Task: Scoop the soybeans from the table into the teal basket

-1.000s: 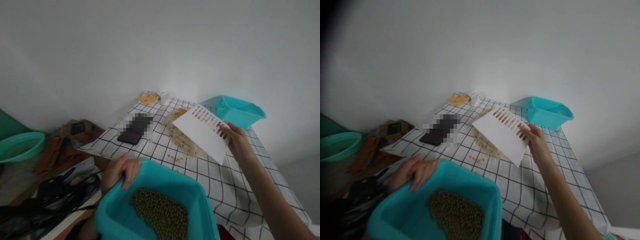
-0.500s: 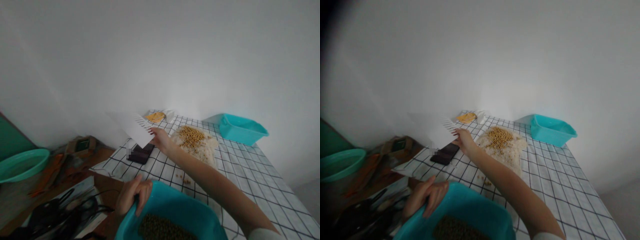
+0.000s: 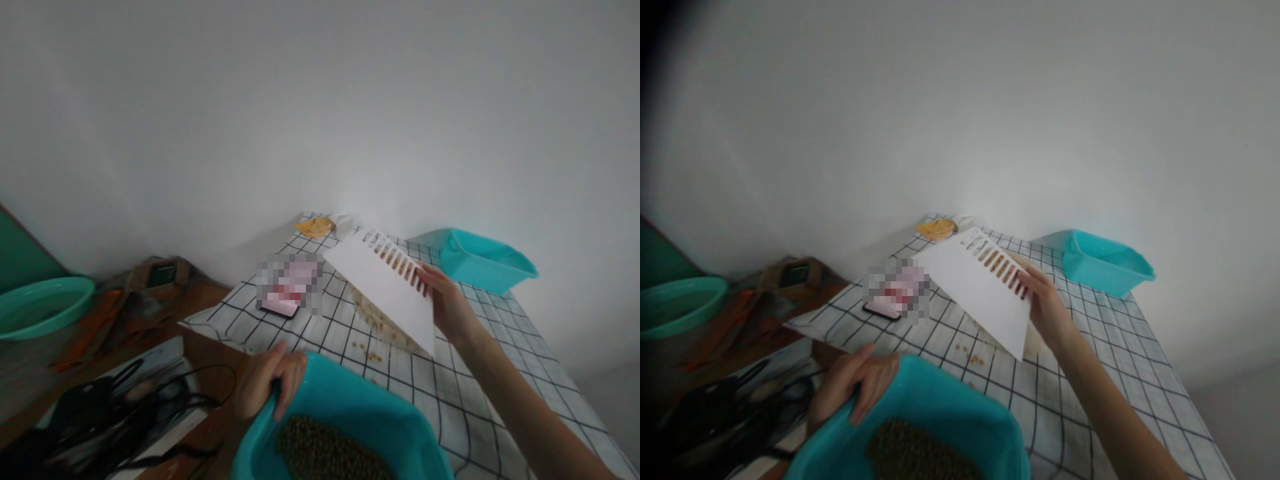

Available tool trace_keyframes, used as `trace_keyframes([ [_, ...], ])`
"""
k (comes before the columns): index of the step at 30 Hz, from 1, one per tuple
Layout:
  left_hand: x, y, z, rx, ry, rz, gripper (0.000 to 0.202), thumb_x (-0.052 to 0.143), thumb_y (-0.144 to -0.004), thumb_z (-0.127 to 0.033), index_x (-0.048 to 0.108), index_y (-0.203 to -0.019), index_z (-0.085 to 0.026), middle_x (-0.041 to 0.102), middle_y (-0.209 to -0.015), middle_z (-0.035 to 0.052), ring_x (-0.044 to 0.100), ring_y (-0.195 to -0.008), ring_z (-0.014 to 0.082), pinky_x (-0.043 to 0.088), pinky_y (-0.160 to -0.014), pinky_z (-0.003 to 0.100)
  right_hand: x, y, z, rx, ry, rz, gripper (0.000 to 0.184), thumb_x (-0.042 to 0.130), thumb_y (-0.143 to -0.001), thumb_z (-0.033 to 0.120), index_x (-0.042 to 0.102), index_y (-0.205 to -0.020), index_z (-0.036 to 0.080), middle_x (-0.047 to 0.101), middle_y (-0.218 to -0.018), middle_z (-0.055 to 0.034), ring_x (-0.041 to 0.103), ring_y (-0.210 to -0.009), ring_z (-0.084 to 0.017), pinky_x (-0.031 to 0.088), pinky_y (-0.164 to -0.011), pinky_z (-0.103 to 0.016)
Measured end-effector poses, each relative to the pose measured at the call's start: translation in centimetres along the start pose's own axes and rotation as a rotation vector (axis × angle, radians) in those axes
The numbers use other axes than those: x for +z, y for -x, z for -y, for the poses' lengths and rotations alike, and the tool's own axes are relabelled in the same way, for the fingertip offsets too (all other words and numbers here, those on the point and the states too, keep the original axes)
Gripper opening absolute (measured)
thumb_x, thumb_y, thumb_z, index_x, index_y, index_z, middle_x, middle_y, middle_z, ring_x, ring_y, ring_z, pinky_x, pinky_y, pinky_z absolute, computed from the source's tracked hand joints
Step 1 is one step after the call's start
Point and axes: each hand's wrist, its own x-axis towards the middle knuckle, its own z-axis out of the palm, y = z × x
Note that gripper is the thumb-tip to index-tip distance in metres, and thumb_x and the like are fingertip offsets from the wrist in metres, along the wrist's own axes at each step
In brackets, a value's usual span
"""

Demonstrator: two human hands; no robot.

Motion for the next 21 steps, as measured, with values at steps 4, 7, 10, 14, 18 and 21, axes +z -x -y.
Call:
trace_keyframes([
  [4,0.1,-0.2,-0.1,0.002,0.018,0.009,0.073,0.031,-0.106,-0.041,0.042,-0.037,-0.021,0.042,-0.035,0.0005,0.039,-0.038,0.0138,0.038,-0.061,0.037,-4.7,3.4,-0.6,-0.065,0.262,-0.097,0.018,0.072,-0.081,0.039,0.069,-0.084,0.022,0.064,-0.069,0.0003,0.057,-0.06,-0.015,0.041,-0.055,-0.025],
  [7,0.3,-0.4,-0.2,0.075,0.05,0.023,0.071,0.029,-0.107,-0.034,0.041,-0.038,-0.02,0.041,-0.033,-0.0003,0.036,-0.036,0.0125,0.036,-0.057,0.035,-5.7,4.5,-1.4,-0.077,0.391,-0.06,0.02,0.072,-0.083,0.041,0.069,-0.083,0.021,0.061,-0.065,0.0008,0.054,-0.059,-0.014,0.04,-0.055,-0.025],
  [10,-0.1,-0.5,-0.6,0.117,0.057,0.013,0.07,0.027,-0.107,-0.029,0.042,-0.039,-0.02,0.04,-0.032,-0.0006,0.036,-0.036,0.0126,0.035,-0.055,0.034,-5.8,5.0,-2.1,-0.082,0.413,0.015,0.02,0.069,-0.086,0.042,0.069,-0.085,0.021,0.06,-0.066,0.001,0.054,-0.059,-0.014,0.041,-0.054,-0.025],
  [14,-1.6,-0.8,-1.6,-0.045,-0.081,0.305,0.071,0.026,-0.108,-0.039,0.053,-0.044,-0.021,0.052,-0.039,0.0028,0.049,-0.045,0.0167,0.043,-0.064,0.036,-6.2,5.0,-2.8,-0.108,0.372,0.05,0.018,0.067,-0.089,0.039,0.069,-0.087,0.021,0.061,-0.068,0.0011,0.054,-0.06,-0.014,0.041,-0.055,-0.025],
  [18,-2.5,-1.0,-1.8,-0.017,-0.051,0.287,0.072,0.023,-0.108,-0.039,0.054,-0.046,-0.021,0.049,-0.039,0.0014,0.046,-0.044,0.0157,0.043,-0.064,0.035,-6.8,4.8,-3.1,-0.156,0.31,-0.027,0.018,0.067,-0.089,0.039,0.069,-0.088,0.021,0.062,-0.068,0.0014,0.054,-0.059,-0.013,0.041,-0.054,-0.025],
  [21,-2.7,-1.1,-1.6,-0.051,-0.054,0.31,0.072,0.023,-0.108,-0.04,0.055,-0.047,-0.021,0.05,-0.039,0.0016,0.046,-0.045,0.0158,0.044,-0.065,0.034,-6.8,4.7,-3.1,-0.164,0.37,-0.001,0.017,0.066,-0.089,0.038,0.069,-0.087,0.021,0.062,-0.067,0.0013,0.055,-0.058,-0.013,0.041,-0.054,-0.025],
])
